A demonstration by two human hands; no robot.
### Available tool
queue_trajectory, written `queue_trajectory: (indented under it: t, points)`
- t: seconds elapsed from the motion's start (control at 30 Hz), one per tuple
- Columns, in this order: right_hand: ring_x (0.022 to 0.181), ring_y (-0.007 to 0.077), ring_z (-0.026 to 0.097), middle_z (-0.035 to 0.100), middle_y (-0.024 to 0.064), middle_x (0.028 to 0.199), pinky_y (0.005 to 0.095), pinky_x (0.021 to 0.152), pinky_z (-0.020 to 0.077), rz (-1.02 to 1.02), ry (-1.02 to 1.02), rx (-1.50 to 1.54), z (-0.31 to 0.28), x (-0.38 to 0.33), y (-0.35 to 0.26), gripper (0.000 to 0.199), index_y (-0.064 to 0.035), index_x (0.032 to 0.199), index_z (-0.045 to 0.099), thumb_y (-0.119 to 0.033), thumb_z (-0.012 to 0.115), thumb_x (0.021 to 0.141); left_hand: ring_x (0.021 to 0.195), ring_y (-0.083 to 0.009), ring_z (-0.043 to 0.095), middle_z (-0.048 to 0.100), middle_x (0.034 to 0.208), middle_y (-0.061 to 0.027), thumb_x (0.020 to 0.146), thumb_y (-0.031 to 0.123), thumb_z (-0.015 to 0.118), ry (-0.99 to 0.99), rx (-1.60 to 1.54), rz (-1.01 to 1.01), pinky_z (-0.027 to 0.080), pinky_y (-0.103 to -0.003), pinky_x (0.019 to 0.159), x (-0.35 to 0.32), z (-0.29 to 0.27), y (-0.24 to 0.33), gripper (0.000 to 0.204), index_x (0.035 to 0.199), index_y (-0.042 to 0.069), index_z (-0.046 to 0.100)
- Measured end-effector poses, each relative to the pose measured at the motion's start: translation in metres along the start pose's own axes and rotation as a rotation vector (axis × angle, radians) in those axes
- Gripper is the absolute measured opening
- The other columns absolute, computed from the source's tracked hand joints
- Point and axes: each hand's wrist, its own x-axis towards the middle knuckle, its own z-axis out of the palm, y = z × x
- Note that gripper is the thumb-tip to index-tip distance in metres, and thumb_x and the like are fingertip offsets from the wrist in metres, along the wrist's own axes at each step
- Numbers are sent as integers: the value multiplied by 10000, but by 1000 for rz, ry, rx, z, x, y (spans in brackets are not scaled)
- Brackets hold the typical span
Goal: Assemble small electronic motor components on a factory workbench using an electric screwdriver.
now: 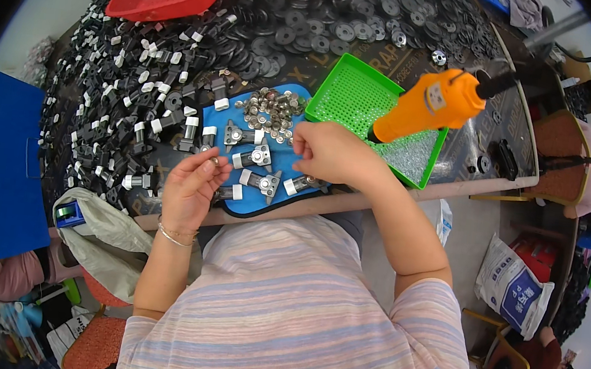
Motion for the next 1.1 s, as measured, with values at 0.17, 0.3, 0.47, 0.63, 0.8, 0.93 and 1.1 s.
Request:
queue_trajectory:
  t: [0.17,0.3,0.47,0.63,0.8,0.93,1.1]
  points:
    - [595,186,549,590,62,712,306,556,432,-207,168,90,15,26,-21,197,-54,826,552,-109,680,687,881,-225,617,631,972,-142,841,12,559,68,-34,180,496,-317,814,-6,-22,19,236,1073,-27,570]
    - [597,200,547,554,81,668,323,560,434,-286,167,63,39,65,-34,226,-51,860,556,-103,677,677,886,-223,613,624,979,-140,836,5,563,143,-29,265,498,-316,818,-16,-37,31,257,1092,-25,553]
    - [858,259,563,584,92,900,367,732,464,-375,130,-74,55,103,-61,266,-58,904,583,-18,639,647,870,-218,615,618,967,-130,817,-1,592,245,-13,285,506,-306,793,-33,-50,36,281,1092,-21,537]
    - [961,256,530,599,59,909,364,774,460,-427,-83,-402,62,113,-78,299,-105,898,630,51,572,649,865,-216,617,619,965,-131,818,-6,591,300,-22,304,511,-299,780,-43,-64,37,248,1062,-21,546]
    - [926,246,534,595,44,878,356,768,460,-455,32,-368,68,123,-82,258,-113,864,637,26,584,653,866,-217,617,619,961,-132,820,-15,585,298,-41,312,510,-300,785,-45,-73,37,225,1042,-20,551]
    - [935,246,534,583,38,874,355,769,461,-493,56,-431,69,138,-89,250,-114,864,637,15,594,655,869,-219,615,620,954,-130,820,-15,585,275,-48,303,505,-306,797,-43,-73,35,226,1044,-17,550]
    - [941,246,548,587,61,939,352,787,464,-481,23,-559,77,153,-90,182,-134,882,660,-88,558,738,870,-217,613,621,950,-129,821,-12,586,281,-29,305,504,-307,798,-42,-69,35,224,1041,-16,549]
